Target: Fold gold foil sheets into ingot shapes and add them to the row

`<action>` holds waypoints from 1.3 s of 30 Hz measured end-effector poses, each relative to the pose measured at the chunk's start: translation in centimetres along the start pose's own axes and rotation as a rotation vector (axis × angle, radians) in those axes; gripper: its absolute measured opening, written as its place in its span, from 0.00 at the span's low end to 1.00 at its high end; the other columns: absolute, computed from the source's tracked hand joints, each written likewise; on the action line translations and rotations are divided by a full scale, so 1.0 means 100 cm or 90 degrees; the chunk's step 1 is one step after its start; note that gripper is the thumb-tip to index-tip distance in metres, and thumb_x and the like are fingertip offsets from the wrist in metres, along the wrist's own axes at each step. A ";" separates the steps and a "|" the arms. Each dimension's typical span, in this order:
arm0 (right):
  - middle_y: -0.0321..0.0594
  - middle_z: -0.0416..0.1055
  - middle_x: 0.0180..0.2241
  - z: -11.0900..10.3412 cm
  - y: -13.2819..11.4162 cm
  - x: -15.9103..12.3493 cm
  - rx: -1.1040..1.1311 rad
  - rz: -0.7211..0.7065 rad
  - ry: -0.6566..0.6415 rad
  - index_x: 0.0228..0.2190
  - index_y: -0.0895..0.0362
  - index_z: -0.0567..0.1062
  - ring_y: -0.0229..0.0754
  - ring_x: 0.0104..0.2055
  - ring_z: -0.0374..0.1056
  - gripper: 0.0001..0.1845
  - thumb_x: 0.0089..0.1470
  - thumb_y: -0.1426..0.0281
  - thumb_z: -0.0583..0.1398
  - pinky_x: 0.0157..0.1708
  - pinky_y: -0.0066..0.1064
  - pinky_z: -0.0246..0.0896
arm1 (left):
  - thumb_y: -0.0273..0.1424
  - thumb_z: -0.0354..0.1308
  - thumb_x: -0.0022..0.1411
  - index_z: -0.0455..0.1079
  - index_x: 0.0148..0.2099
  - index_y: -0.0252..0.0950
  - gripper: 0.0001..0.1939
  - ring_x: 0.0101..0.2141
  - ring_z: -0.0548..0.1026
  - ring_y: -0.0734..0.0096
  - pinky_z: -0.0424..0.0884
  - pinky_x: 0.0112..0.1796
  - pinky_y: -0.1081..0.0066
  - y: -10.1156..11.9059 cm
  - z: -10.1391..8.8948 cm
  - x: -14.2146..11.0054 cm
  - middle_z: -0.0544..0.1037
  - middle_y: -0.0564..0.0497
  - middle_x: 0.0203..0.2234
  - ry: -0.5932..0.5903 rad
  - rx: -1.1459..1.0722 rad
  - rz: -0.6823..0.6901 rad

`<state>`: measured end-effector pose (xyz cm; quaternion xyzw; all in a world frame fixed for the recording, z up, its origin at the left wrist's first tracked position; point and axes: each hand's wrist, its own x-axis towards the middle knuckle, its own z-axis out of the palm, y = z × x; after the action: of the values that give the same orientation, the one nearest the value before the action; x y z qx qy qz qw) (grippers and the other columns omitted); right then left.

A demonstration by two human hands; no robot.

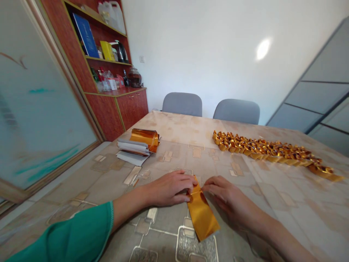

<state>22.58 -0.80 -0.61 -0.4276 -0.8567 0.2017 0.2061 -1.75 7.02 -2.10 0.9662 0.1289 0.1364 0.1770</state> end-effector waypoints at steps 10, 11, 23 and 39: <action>0.41 0.73 0.43 0.020 -0.005 0.015 -0.118 -0.001 0.022 0.51 0.53 0.71 0.44 0.46 0.65 0.16 0.64 0.76 0.55 0.47 0.38 0.62 | 0.33 0.55 0.69 0.71 0.37 0.36 0.08 0.42 0.71 0.66 0.65 0.48 0.62 0.013 0.000 0.001 0.75 0.49 0.38 0.056 0.151 0.000; 0.41 0.73 0.41 0.021 -0.005 0.017 -0.144 -0.003 0.017 0.49 0.54 0.72 0.45 0.44 0.65 0.14 0.64 0.76 0.55 0.46 0.38 0.62 | 0.33 0.55 0.69 0.72 0.36 0.36 0.09 0.40 0.71 0.66 0.65 0.48 0.62 0.014 0.002 0.000 0.75 0.50 0.36 0.069 0.170 -0.006; 0.40 0.69 0.34 0.022 0.011 0.034 -0.361 -0.022 0.050 0.48 0.53 0.74 0.46 0.38 0.63 0.12 0.62 0.71 0.58 0.40 0.36 0.55 | 0.29 0.54 0.70 0.72 0.33 0.36 0.11 0.33 0.71 0.70 0.65 0.43 0.65 0.017 0.008 -0.004 0.76 0.53 0.28 0.091 0.236 0.028; 0.42 0.72 0.47 0.011 -0.013 0.009 -0.107 -0.095 -0.038 0.50 0.51 0.73 0.45 0.50 0.66 0.16 0.64 0.73 0.54 0.50 0.39 0.64 | 0.28 0.51 0.71 0.73 0.49 0.41 0.11 0.55 0.70 0.64 0.56 0.59 0.51 -0.006 0.004 -0.010 0.79 0.51 0.49 0.095 0.153 -0.004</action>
<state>20.67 -1.02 -0.69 -0.3721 -0.9059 0.1256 0.1585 -2.67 7.11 -2.88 0.9671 0.1602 0.1910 0.0501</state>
